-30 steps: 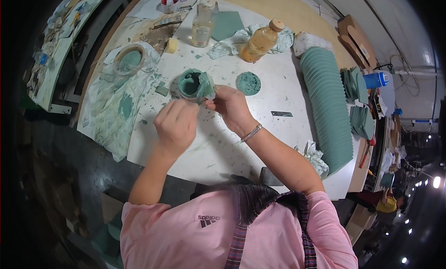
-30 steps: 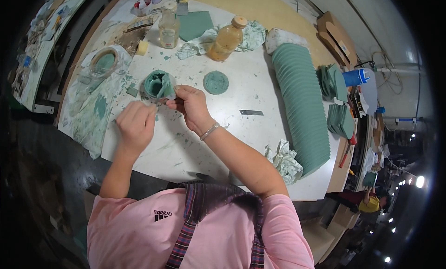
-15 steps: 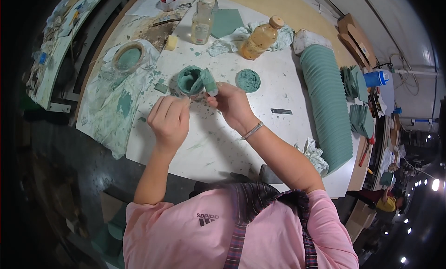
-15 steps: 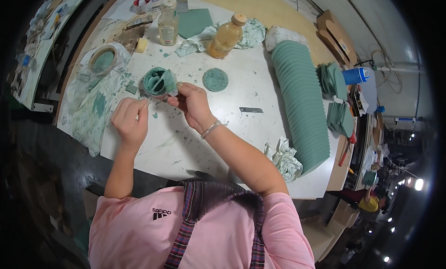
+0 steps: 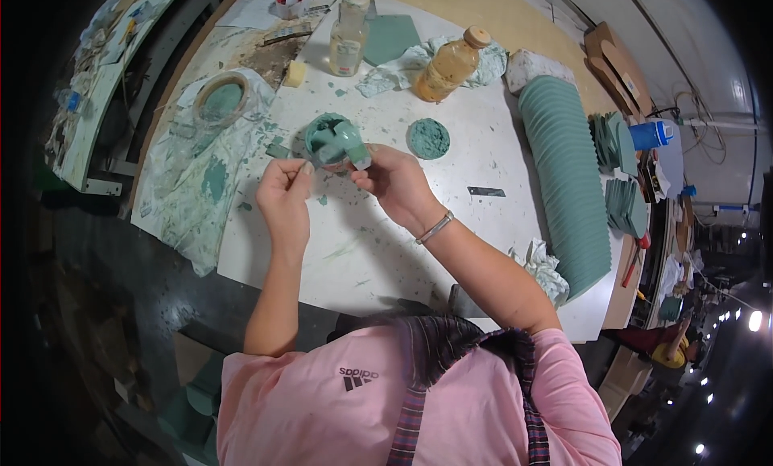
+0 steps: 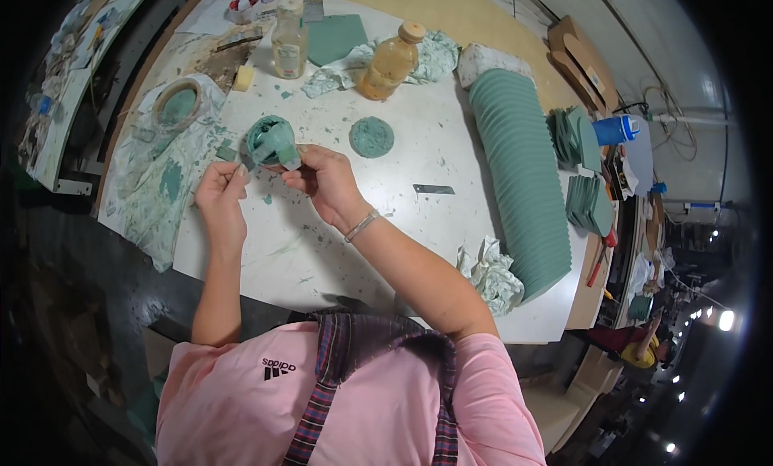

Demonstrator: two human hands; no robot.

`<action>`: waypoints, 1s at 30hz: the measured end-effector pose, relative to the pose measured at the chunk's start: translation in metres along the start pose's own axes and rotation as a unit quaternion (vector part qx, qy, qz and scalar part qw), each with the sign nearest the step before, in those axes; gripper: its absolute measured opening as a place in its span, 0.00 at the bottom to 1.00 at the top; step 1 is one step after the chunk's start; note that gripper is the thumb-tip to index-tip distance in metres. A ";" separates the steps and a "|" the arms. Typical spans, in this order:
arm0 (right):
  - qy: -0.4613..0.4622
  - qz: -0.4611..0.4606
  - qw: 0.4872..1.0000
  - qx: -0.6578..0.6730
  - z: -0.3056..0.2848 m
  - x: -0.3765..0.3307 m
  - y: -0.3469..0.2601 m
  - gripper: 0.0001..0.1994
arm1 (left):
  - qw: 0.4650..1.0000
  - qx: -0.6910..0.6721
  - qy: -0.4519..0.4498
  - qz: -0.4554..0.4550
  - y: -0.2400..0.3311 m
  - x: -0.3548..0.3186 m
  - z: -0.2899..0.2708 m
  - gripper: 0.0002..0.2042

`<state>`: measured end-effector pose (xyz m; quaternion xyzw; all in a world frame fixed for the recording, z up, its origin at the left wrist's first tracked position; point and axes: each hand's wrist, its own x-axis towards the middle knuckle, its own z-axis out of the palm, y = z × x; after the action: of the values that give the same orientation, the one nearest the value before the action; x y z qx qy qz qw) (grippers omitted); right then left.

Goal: The person sands the edges of a stack of green curved panels using a sanding block and wipes the surfaces with a cloth.

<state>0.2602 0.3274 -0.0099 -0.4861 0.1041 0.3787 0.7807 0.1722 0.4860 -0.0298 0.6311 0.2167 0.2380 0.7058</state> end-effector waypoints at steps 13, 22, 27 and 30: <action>-0.005 0.012 1.000 0.012 -0.004 0.004 0.009 0.12 | 0.996 -0.077 0.041 -0.020 -0.028 0.011 -0.001 0.02; 0.001 0.008 1.000 0.023 -0.004 0.004 0.011 0.11 | 0.996 -0.068 0.035 -0.038 -0.033 0.012 0.002 0.01; 0.003 0.011 1.000 -0.017 -0.008 0.000 0.007 0.13 | 0.993 -0.113 0.017 -0.041 -0.034 0.008 0.001 0.02; 0.001 0.008 0.999 -0.037 -0.009 0.000 0.005 0.14 | 0.989 -0.138 0.005 -0.048 -0.039 0.008 0.004 0.02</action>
<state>0.2585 0.3208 -0.0173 -0.5140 0.0951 0.3880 0.7591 0.1830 0.4839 -0.0684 0.5156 0.2155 0.2345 0.7954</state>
